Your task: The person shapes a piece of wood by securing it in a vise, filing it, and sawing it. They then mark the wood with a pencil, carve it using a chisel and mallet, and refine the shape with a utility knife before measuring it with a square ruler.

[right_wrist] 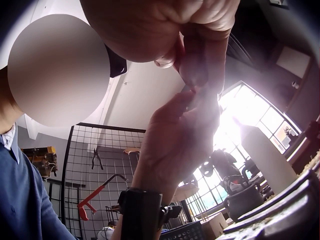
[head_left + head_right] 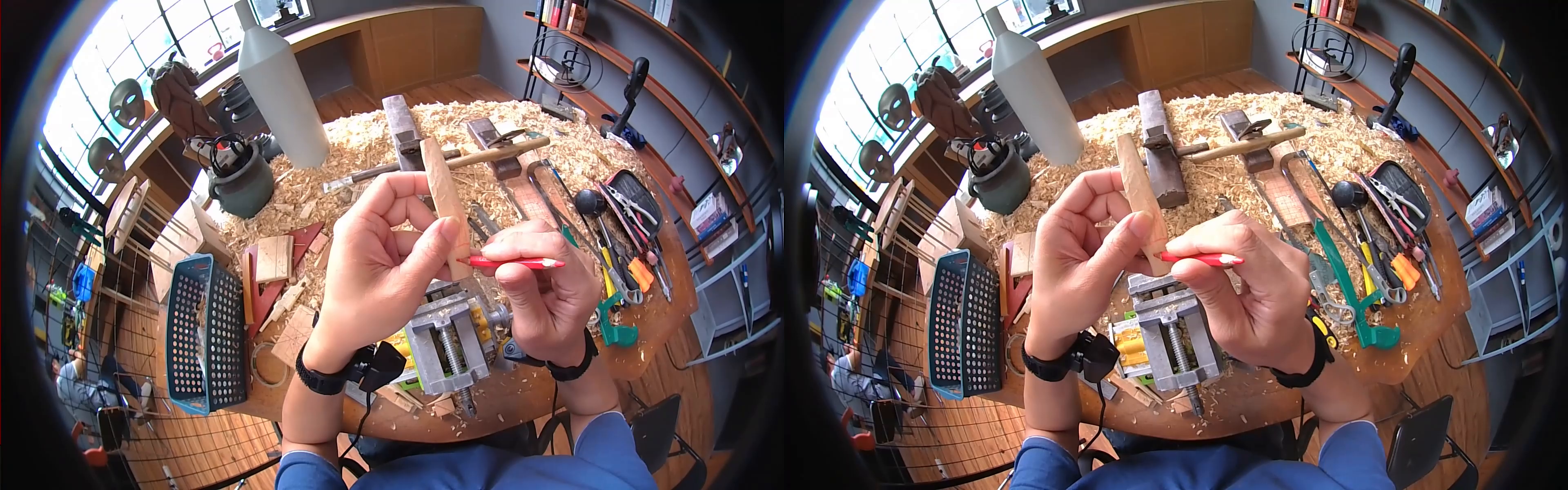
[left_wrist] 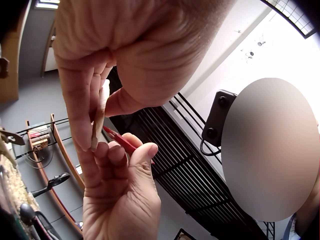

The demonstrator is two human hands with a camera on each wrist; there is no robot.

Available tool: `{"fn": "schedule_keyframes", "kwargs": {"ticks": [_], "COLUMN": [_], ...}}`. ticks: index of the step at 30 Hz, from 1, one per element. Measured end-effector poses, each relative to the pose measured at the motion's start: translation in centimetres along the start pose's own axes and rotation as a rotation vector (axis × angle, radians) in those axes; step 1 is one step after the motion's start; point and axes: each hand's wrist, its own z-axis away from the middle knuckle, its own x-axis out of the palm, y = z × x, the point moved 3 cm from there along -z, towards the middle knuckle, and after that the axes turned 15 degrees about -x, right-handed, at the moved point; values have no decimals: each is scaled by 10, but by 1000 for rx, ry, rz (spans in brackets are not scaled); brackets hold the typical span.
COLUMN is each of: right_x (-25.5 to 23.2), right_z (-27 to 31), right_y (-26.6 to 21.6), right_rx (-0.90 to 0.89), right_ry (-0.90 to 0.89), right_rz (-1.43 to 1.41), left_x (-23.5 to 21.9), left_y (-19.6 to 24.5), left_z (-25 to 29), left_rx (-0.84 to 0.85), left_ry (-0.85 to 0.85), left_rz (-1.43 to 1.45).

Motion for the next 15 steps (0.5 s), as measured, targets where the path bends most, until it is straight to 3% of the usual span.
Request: {"fn": "schedule_keyframes", "kwargs": {"ticks": [15], "right_x": [0], "right_z": [-2], "right_y": [0], "right_rx": [-25], "right_ry": [-26], "right_rz": [-6], "left_x": [0], "left_y": [0], "left_z": [-1], "left_rx": [-10], "left_ry": [-6], "left_rz": [16]}}
